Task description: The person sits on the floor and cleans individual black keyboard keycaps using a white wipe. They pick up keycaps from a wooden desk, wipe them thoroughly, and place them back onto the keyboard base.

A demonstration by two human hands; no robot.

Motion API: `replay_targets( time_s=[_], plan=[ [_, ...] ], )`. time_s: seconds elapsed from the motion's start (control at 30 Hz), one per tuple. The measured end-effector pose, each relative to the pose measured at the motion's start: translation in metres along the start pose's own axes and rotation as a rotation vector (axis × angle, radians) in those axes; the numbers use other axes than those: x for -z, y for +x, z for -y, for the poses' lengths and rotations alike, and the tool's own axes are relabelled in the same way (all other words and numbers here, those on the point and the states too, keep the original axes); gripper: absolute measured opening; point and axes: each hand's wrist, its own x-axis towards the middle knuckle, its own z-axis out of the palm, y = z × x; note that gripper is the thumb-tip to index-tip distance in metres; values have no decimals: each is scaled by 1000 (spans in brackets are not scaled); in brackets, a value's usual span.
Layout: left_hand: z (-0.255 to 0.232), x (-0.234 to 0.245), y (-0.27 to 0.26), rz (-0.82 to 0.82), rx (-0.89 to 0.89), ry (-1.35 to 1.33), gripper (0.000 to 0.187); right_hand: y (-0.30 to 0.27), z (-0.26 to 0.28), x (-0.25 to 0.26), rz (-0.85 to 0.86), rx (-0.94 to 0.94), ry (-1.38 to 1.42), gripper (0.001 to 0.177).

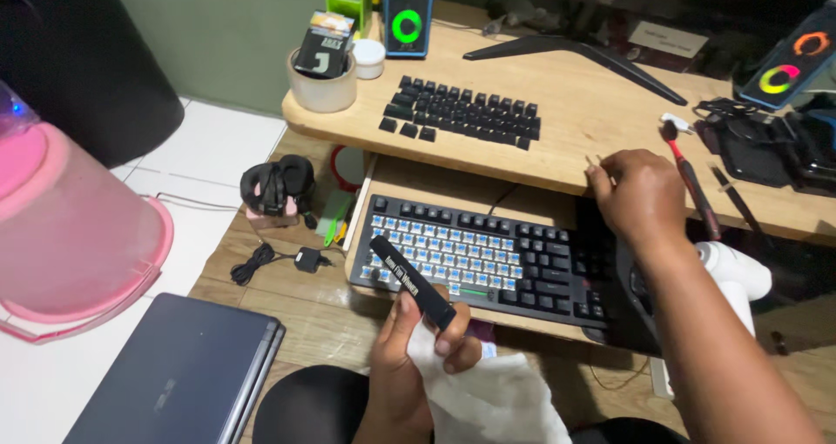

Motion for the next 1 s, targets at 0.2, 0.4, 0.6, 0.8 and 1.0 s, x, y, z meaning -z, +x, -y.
replay_targets(
  time_s=[0.2,0.4,0.6,0.8,1.0],
  plan=[
    [14,-5,11,42,-123,239,35,-68,51,39,68,-230,553,32],
    [28,3,22,154,-252,404,38,-133,76,27,875,-321,1277,34],
    [47,17,20,66,-306,541,35,-154,80,15,528,-339,1465,17],
    [68,28,24,-77,-361,647,35,-178,59,24,152,-24,1812,10],
    [91,46,24,-22,-305,678,35,-200,56,6,138,-334,1885,18]
  ],
)
